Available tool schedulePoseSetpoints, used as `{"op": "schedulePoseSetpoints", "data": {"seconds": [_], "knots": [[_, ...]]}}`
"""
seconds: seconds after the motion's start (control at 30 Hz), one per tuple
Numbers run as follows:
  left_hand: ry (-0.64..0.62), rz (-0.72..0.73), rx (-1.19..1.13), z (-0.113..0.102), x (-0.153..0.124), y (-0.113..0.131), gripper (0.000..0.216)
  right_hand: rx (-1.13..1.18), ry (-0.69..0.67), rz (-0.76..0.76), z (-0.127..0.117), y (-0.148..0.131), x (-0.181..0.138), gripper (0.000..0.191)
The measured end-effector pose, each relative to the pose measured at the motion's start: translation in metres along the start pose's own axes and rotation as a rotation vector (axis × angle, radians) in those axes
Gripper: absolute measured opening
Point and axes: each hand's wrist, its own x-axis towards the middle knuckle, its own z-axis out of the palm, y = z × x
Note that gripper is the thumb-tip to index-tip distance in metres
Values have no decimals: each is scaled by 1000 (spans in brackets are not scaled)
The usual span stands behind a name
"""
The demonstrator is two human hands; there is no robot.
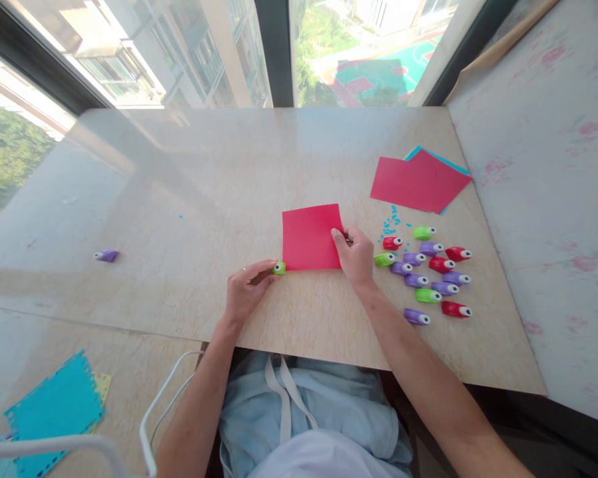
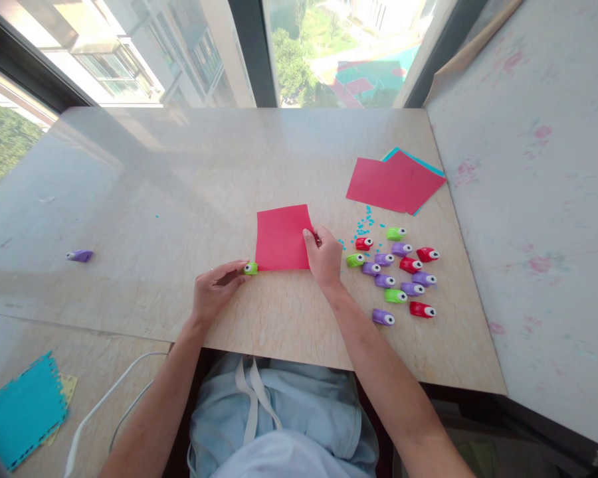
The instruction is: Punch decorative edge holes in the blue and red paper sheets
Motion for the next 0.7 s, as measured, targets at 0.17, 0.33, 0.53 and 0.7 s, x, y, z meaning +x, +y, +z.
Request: {"op": "schedulePoseSetpoints", "data": {"seconds": [0.17,0.33,0.53,0.7], "knots": [[-18,24,37,1,1,0,22,-12,0,-11,2,3,0,30],[-30,49,99,2,2,0,21,-27,7,-25,4,4,-1,30],[-54,68,82,2,2,-1,24,-48,8,-29,4,4,0,31],[-66,92,93,1,2,-3,25,-56,9,-40,4,5,0,33]]}}
